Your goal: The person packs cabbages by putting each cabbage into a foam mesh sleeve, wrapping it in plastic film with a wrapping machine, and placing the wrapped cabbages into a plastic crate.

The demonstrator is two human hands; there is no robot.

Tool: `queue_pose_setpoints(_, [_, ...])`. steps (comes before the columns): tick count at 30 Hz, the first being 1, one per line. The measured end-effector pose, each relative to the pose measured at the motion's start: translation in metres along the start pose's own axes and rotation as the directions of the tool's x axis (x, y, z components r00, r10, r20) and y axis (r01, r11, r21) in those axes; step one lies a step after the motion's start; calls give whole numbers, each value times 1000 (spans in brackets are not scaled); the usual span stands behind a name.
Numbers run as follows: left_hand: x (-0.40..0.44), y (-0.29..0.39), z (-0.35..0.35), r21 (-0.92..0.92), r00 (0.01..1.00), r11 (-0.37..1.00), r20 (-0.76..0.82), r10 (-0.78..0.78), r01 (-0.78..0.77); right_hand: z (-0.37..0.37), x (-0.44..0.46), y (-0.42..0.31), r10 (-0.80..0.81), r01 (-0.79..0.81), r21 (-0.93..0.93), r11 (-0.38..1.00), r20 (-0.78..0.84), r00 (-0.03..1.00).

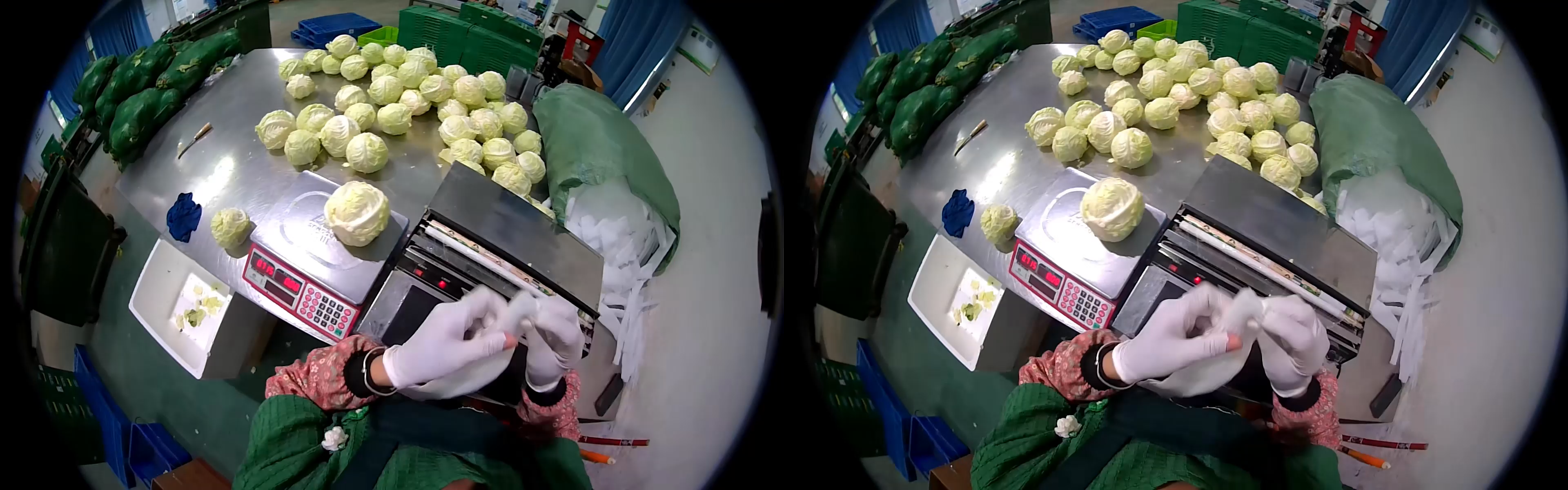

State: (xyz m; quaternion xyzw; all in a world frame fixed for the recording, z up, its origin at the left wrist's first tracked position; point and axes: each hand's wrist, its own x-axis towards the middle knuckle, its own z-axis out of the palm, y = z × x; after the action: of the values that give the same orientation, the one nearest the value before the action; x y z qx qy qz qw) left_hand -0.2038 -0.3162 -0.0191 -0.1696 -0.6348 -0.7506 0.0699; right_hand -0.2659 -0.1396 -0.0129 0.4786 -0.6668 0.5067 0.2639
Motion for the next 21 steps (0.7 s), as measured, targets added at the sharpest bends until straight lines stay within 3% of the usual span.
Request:
queue_pose_setpoints(1, [2,-5,-5,-262,993,958,53,-109,119,8,4,3,-28,28,-112,993,-2,1000])
queue_pose_setpoints(3, [3,-4,-15,-460,987,875,21,-158,150,26,19,0,-57,56,-381,923,11,998])
queue_pose_setpoints(4, [3,-10,-23,-533,984,830,37,-172,165,33,24,5,-146,144,-510,848,36,989])
queue_pose_setpoints(5, [3,-15,-30,-602,981,778,53,-186,180,40,27,8,-149,150,-497,855,42,988])
queue_pose_setpoints(7, [5,-24,-37,-705,934,650,50,-355,285,55,31,13,-188,206,-374,904,84,979])
queue_pose_setpoints(9, [-4,-38,-51,-678,932,667,71,-356,307,70,26,23,-237,260,-290,921,114,965])
queue_pose_setpoints(11, [-15,-58,-65,-651,928,681,101,-359,335,82,11,28,119,-118,46,992,0,993])
queue_pose_setpoints(12, [-21,-70,-73,-427,961,881,-87,-262,202,88,12,22,374,-374,10,927,-29,927])
queue_pose_setpoints(13, [-25,-74,-80,-145,965,986,-235,-113,80,92,14,24,374,-374,12,927,-24,927])
queue_pose_setpoints(14, [-26,-78,-95,-113,920,992,-391,7,-56,95,16,29,624,-665,273,695,229,747])
queue_pose_setpoints(15, [-27,-53,-111,-254,863,967,-485,-144,19,96,16,35,698,-863,401,307,521,491])
queue_pose_setpoints(16, [-28,-41,-128,-453,846,891,-486,-217,-32,89,6,46,503,-954,240,179,811,299])
queue_pose_setpoints(17, [-32,-35,-142,-629,833,772,-473,-287,-91,101,10,27,452,-975,28,220,883,127])
queue_pose_setpoints(18, [-39,-44,-155,-630,833,771,-474,-286,-93,107,9,25,431,-974,19,224,895,117])
queue_pose_setpoints(19, [-49,-65,-167,-770,907,638,-284,-312,-22,111,7,24,411,-974,8,225,906,102])
queue_pose_setpoints(20, [-58,-77,-173,-871,951,486,-83,-299,77,111,2,43,432,-925,134,356,854,290])
queue_pose_setpoints(21, [-63,-67,-170,-800,910,551,-17,-415,236,110,1,62,425,-839,245,486,773,472])
